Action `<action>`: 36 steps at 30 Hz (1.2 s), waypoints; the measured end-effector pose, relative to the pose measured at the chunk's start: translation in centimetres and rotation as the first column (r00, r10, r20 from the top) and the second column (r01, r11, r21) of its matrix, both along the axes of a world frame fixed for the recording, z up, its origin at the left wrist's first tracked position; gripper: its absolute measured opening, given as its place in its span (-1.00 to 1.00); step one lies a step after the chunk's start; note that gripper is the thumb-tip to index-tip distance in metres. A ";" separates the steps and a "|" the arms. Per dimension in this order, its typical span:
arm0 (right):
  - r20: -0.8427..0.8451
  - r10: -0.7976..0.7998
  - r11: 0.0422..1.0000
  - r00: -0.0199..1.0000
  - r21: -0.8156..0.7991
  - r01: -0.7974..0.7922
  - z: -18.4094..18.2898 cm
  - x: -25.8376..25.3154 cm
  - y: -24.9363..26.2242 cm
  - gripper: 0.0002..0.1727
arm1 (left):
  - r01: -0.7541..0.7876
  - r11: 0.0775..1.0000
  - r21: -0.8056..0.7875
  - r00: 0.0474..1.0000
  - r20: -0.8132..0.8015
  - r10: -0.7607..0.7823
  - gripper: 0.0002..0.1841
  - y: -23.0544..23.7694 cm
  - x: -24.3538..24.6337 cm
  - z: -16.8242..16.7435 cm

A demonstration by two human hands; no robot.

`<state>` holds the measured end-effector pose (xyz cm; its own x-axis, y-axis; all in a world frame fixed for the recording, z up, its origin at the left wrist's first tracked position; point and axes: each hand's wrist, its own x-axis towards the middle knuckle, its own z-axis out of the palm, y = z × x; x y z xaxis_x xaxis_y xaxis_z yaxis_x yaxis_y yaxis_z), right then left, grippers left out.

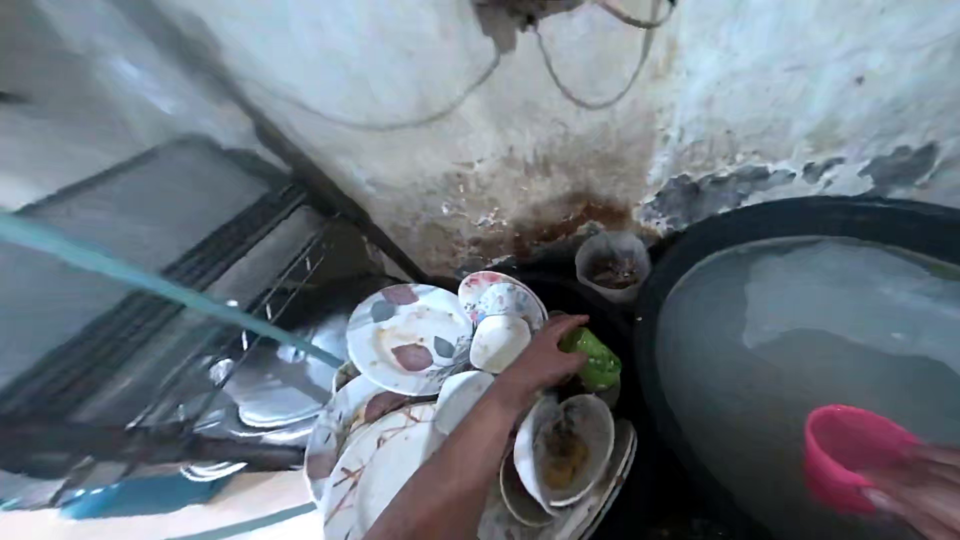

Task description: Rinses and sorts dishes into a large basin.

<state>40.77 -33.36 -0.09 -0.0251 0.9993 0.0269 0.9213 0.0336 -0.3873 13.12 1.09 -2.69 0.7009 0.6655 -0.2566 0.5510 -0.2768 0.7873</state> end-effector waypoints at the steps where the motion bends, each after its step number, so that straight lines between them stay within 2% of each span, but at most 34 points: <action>1: 0.008 0.040 0.999 0.999 0.009 -0.040 1.5 -0.9 1.4 -0.71 | 0.029 0.999 0.036 1.000 -0.010 -0.029 -0.39 0.1 -0.4 0.7; 3: 0.038 0.149 0.985 0.988 0.083 -0.152 4.0 -2.8 4.8 -0.72 | 0.103 0.987 0.126 0.993 -0.068 -0.095 -0.42 0.1 -0.9 1.9; 6: 0.177 0.300 0.910 0.937 0.242 -0.337 6.2 -6.1 10.6 -0.62 | 0.248 0.933 0.260 0.948 -0.265 -0.179 -0.45 -1.2 -1.3 3.9; 8: 0.227 0.369 0.889 0.901 0.197 -0.414 7.9 -8.8 14.4 -0.61 | 0.339 0.871 0.355 0.909 -0.361 -0.207 -0.49 -2.0 -1.7 3.8; 9: 0.228 0.405 0.892 0.885 0.112 -0.437 8.9 -10.3 16.1 -0.66 | 0.368 0.851 0.374 0.896 -0.388 -0.217 -0.49 -2.4 -1.9 3.8; 12: 0.240 0.474 0.879 0.847 -0.075 -0.471 11.1 -14.3 20.4 -0.73 | 0.390 0.801 0.454 0.910 -0.322 -0.260 -0.42 -2.5 -2.9 3.3; 15: 0.261 0.510 0.851 0.820 -0.016 -0.524 10.9 -16.1 22.1 -0.75 | 0.345 0.748 0.567 0.938 -0.213 -0.272 -0.52 -1.4 -4.7 2.6; 18: 0.199 0.517 0.840 0.833 0.069 -0.538 9.6 -15.7 21.9 -0.71 | 0.125 0.922 0.367 0.975 -0.216 -0.046 -0.47 -0.3 -7.7 3.7; 20: 0.174 0.493 0.836 0.852 0.174 -0.520 7.8 -14.6 21.2 -0.68 | 0.030 0.949 0.314 0.965 -0.256 0.054 -0.47 -0.3 -9.9 3.4; 22: 0.185 0.464 0.830 0.866 0.251 -0.498 6.3 -13.5 20.3 -0.63 | 0.048 0.940 0.338 0.950 -0.306 0.061 -0.47 -0.9 -11.4 2.7; 24: 0.220 0.436 0.835 0.873 0.262 -0.483 5.4 -12.4 19.5 -0.60 | 0.120 0.925 0.360 0.938 -0.346 0.013 -0.34 -1.1 -11.7 1.8; 25: 0.220 0.421 0.847 0.880 0.251 -0.468 5.1 -11.8 19.2 -0.60 | 0.180 0.922 0.342 0.907 -0.421 -0.021 -0.21 -1.1 -11.3 2.0; 27: 0.212 0.397 0.870 0.893 0.224 -0.440 4.8 -10.8 18.7 -0.61 | 0.285 0.922 0.262 0.808 -0.583 -0.083 -0.09 -1.3 -9.8 3.2; 30: 0.211 0.388 0.896 0.897 0.140 -0.420 5.3 -10.3 18.4 -0.62 | 0.310 0.935 0.174 0.681 -0.727 -0.091 -0.22 -1.1 -7.0 3.1; 33: 0.214 0.423 0.895 0.881 0.057 -0.443 6.7 -11.3 19.0 -0.64 | 0.318 0.917 0.241 0.735 -0.674 -0.078 -0.45 -0.7 -5.9 1.7; 36: 0.161 0.480 0.877 0.862 -0.072 -0.475 9.0 -13.8 20.6 -0.69 | 0.364 0.891 0.271 0.787 -0.602 -0.138 -0.66 -1.0 -5.7 1.5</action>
